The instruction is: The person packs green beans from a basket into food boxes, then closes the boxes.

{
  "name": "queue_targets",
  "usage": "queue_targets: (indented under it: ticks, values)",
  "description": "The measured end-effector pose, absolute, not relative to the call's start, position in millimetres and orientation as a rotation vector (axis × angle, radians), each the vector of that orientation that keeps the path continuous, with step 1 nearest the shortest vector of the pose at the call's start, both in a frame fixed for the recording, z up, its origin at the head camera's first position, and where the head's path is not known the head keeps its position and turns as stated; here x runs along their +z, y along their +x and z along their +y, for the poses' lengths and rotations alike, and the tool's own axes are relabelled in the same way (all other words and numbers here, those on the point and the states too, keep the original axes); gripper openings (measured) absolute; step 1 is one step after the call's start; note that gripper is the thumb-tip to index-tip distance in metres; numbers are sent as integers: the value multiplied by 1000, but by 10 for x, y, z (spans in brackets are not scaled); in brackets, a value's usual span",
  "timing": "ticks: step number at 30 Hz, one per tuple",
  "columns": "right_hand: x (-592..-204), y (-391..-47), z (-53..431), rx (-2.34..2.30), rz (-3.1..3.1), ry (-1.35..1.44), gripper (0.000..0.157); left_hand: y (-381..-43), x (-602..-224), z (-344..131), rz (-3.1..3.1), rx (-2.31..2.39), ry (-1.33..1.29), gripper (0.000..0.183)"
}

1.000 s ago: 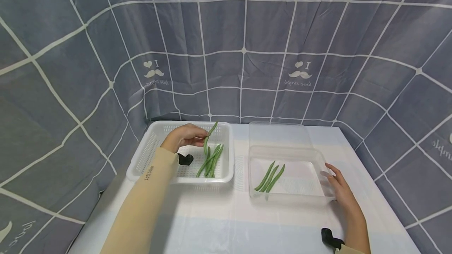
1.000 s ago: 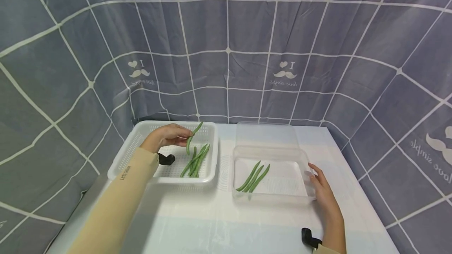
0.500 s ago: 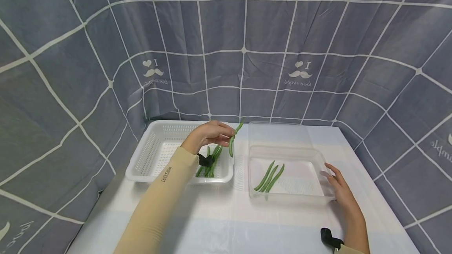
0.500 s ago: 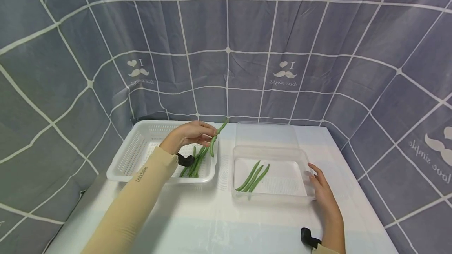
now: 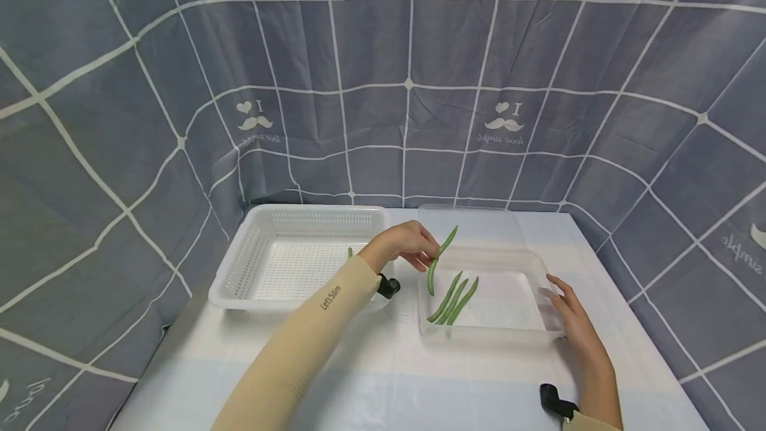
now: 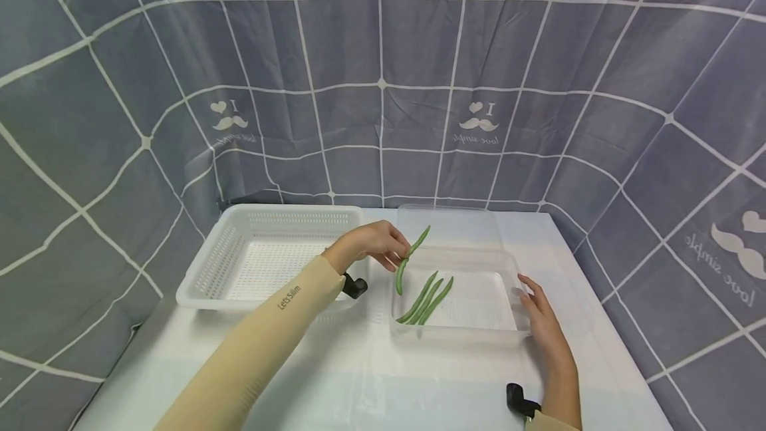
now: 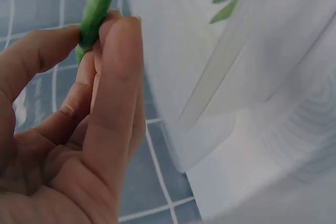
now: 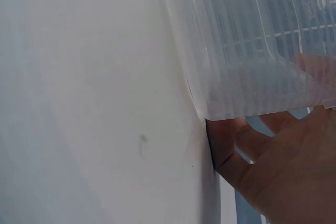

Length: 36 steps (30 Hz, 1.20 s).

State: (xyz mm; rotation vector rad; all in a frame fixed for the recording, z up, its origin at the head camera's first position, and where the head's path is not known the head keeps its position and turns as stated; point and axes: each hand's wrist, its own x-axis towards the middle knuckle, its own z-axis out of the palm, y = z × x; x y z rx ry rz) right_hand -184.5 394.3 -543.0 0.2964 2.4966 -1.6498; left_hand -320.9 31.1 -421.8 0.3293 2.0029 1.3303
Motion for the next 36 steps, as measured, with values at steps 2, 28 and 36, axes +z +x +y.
queue_targets:
  ticks: [2,28,36]
  values:
    - [-5428,-1847,3933,-1651,2491,303,60,-3190,-4247,374,2024,1280,353,30]
    - [-5426,-1845,3922,-1646,2509,285,61,-3120,-4525,850,2398,701,445,12]
    - [-5438,-1849,3934,-1647,2479,324,61,-3057,-4511,860,2463,610,484,18]
